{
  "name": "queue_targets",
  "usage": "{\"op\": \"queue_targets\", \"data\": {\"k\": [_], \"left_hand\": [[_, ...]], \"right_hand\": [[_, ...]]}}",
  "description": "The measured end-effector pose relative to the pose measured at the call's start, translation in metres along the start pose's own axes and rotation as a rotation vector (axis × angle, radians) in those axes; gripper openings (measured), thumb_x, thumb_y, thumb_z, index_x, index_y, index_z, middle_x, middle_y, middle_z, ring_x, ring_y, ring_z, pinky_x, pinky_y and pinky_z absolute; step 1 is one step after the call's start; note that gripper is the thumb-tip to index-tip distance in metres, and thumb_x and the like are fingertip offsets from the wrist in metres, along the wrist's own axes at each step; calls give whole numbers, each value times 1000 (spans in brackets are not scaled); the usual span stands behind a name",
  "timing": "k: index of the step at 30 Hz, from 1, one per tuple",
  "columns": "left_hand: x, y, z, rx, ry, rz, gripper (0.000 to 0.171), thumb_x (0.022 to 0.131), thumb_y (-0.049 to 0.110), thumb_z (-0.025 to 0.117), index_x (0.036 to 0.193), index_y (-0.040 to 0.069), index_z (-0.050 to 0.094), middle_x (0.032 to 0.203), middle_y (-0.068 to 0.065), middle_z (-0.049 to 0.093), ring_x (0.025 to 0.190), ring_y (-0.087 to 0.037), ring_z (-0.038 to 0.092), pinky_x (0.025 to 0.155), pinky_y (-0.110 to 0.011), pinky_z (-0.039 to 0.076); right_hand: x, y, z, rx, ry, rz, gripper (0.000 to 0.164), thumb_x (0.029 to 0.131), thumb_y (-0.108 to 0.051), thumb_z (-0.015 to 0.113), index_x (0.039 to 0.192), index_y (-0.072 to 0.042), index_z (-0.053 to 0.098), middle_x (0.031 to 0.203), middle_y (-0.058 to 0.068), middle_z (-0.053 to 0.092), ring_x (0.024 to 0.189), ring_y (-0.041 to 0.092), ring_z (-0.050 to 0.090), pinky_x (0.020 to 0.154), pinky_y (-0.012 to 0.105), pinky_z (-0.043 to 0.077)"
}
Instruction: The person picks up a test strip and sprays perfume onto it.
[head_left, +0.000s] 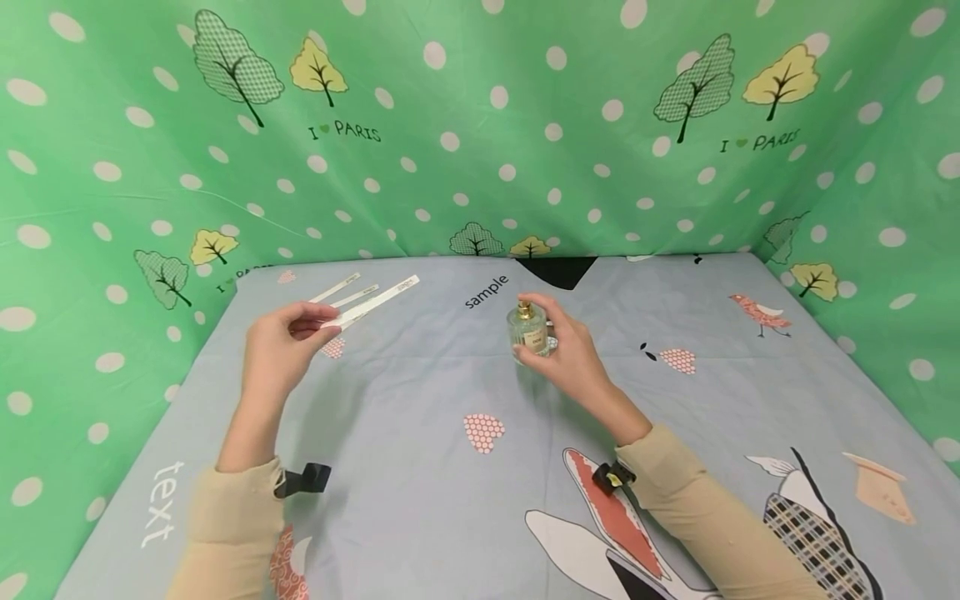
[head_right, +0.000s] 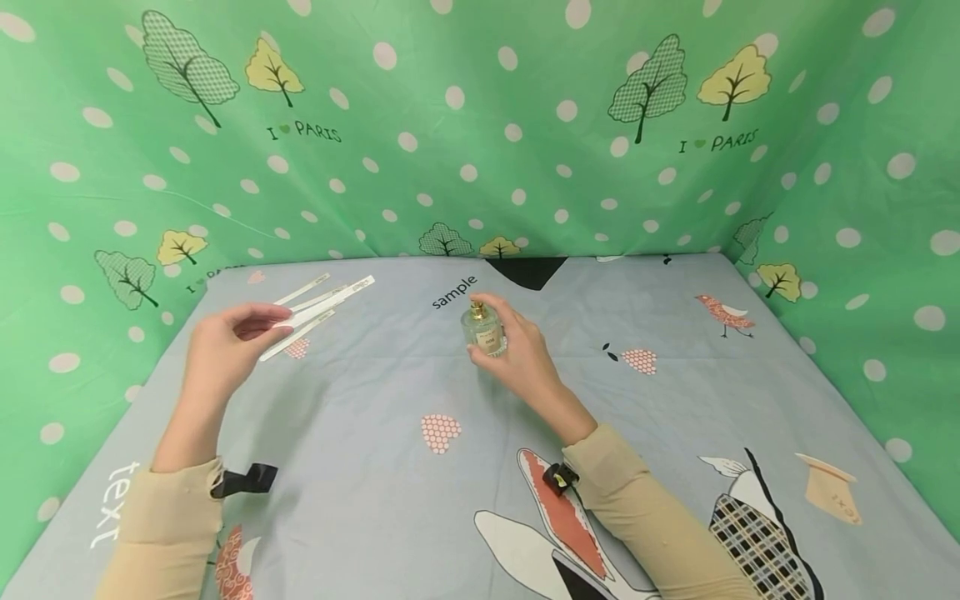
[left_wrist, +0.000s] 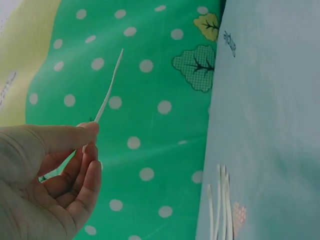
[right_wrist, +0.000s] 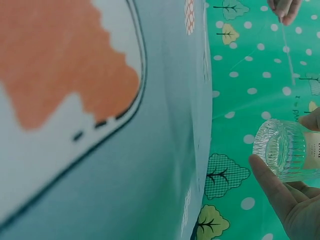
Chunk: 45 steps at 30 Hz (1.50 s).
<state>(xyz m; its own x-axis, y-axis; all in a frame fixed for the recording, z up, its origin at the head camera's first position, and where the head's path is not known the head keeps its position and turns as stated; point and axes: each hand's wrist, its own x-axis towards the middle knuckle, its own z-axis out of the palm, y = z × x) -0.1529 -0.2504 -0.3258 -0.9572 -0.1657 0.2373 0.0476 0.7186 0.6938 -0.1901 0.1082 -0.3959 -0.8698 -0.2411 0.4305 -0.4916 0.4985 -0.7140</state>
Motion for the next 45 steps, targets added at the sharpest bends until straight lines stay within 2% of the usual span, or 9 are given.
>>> {"op": "queue_targets", "data": {"k": [7,16,23,29,33,38,41,45], "left_hand": [[-4,16,8,-33,1,41,21,88,11,76,108,4,74,106,-16,73,78,11,55,70,1,46],[-4,28,23,-81,9,150,20,85,3,77,104,1,75,103,-15,75,77,10,55,71,-1,48],[-5,35,33,-133,-25,152,19,85,4,77,105,2,75,104,-15,74,78,8,58,74,-4,51],[-5,37,43,-156,-45,153,19,85,3,77,104,2,75,103,-16,74,80,5,59,75,-5,51],[-4,37,49,-155,-53,161,19,85,2,77,103,2,75,102,-15,75,82,-4,63,75,-7,52],[-4,39,53,-155,-57,163,19,84,2,77,104,1,75,102,-14,75,87,-18,67,80,-21,58],[-4,40,54,-153,-62,162,20,85,2,77,104,1,75,103,-15,75,89,-22,68,83,-32,60],[-4,41,55,-144,-65,164,19,85,4,77,104,2,75,103,-14,75,89,-23,69,85,-35,60]], "right_hand": [[0,-2,0,6,5,-8,71,81,-9,80,142,-23,47,125,19,65,98,37,72,62,35,62],[2,-5,2,19,2,-16,70,81,-9,79,141,-23,47,125,19,65,99,39,72,62,35,62],[3,-6,3,17,6,-28,71,80,-9,80,141,-23,47,126,17,65,104,37,71,71,38,63],[5,-8,5,22,-1,-37,71,80,-8,80,141,-23,47,123,18,66,103,36,71,67,34,63],[5,-8,6,20,1,-50,71,80,-8,80,141,-23,47,122,18,66,103,35,71,69,35,63],[6,-9,8,33,-3,-55,71,80,-8,80,141,-22,47,122,18,66,101,36,71,66,35,63],[6,-10,9,35,-8,-59,70,80,-8,80,141,-22,47,123,18,66,103,36,71,69,35,63],[6,-12,10,31,-13,-71,70,81,-8,80,141,-21,47,124,18,66,102,35,71,69,35,63]]}}
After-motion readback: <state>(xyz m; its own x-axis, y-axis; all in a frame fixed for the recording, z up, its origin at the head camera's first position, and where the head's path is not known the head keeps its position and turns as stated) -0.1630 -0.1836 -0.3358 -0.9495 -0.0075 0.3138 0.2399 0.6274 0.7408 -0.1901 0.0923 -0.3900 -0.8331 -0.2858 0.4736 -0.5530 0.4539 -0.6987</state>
